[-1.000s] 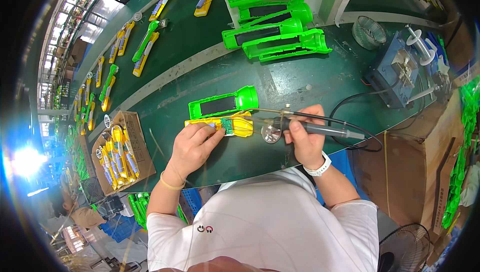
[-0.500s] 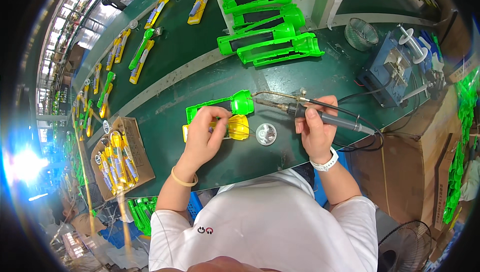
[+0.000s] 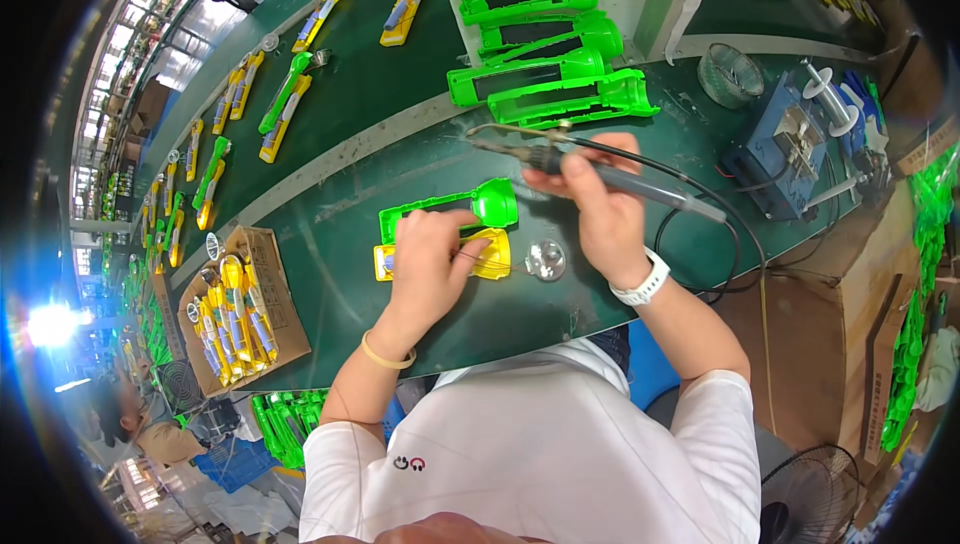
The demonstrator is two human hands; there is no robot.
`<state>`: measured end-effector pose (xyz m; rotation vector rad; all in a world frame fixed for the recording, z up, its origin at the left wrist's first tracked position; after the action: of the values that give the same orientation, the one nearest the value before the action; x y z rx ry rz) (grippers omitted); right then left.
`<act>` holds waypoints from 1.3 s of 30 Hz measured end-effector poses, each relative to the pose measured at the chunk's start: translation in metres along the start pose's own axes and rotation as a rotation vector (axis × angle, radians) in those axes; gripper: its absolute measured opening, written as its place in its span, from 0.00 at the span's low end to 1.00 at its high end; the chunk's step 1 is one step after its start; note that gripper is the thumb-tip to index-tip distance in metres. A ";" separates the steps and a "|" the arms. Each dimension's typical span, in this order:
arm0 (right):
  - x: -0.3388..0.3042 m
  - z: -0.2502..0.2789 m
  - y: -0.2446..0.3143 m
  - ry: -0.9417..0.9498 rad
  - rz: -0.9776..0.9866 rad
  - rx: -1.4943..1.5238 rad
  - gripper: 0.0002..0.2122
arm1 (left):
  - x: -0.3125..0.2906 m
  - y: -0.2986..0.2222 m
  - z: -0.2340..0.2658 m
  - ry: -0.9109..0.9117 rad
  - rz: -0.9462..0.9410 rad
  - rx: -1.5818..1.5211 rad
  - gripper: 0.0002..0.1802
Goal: The person solders internal electrical components inside flashlight casings using a soldering iron, fits the casing pieces together by hand, and places the assembled flashlights onto the conveyor line.
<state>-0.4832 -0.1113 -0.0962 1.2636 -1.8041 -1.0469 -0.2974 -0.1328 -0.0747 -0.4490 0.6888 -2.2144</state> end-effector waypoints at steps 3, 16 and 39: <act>0.010 -0.015 -0.014 0.173 -0.042 -0.193 0.11 | -0.002 -0.001 -0.007 -0.015 -0.077 0.133 0.07; -0.024 0.007 -0.024 0.276 -0.208 -0.077 0.12 | -0.007 0.024 0.007 0.084 0.053 0.079 0.04; -0.021 0.014 -0.030 0.327 -0.233 -0.108 0.11 | 0.005 0.018 0.004 0.270 0.029 0.214 0.05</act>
<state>-0.4776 -0.0943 -0.1311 1.5054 -1.3629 -0.9800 -0.2881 -0.1484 -0.0817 -0.0314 0.5824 -2.3127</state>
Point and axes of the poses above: each hand's wrist, its own x-axis towards the middle knuckle, its own z-axis out of the back of the hand, y = z × x, the point moved 7 cm from there along x, towards the middle knuckle, and after that the axes turned 10 degrees about y, right-handed, at the moved point
